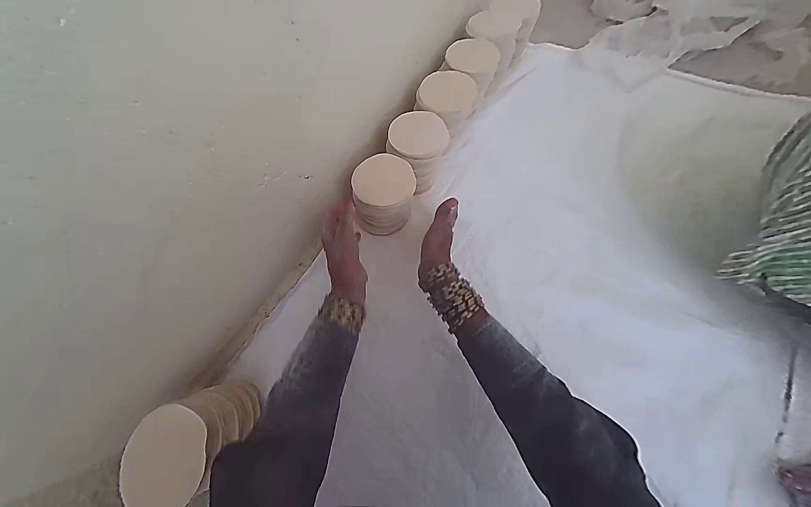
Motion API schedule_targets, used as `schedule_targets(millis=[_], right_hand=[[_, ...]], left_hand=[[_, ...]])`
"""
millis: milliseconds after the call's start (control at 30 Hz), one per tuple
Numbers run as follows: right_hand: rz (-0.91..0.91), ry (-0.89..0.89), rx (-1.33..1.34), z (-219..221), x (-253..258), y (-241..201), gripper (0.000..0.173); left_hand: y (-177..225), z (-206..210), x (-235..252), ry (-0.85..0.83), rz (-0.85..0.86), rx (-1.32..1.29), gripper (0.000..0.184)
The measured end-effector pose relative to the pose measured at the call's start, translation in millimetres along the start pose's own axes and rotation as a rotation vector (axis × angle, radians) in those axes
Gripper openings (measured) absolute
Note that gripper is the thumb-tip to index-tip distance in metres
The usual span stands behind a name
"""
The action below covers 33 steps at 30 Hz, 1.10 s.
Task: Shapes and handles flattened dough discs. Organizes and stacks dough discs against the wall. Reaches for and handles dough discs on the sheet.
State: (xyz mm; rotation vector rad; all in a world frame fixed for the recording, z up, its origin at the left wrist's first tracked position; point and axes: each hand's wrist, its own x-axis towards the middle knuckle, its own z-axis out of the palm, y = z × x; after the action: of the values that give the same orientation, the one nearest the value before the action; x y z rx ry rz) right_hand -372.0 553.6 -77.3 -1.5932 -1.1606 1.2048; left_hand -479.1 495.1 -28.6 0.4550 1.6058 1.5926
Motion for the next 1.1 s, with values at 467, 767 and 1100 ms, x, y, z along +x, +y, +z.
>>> schedule_targets(millis=[467, 767, 1100], right_hand=[[-0.176, 0.224, -1.014, -186.5, -104.1, 105.1, 0.09], [-0.343, -0.243, -0.796, -46.1, -145.7, 77.9, 0.094], [0.301, 0.489, -0.883, -282.6, -340.7, 152.1, 0.095]], left_hand=[[-97.6, -47.6, -273.4, 0.061, -0.511, -0.203, 0.027], [-91.9, -43.5, -275.3, 0.105, -0.082, -0.189, 0.025], [-88.8, -61.2, -317.8, -0.13, 0.029, -0.158, 0.023]])
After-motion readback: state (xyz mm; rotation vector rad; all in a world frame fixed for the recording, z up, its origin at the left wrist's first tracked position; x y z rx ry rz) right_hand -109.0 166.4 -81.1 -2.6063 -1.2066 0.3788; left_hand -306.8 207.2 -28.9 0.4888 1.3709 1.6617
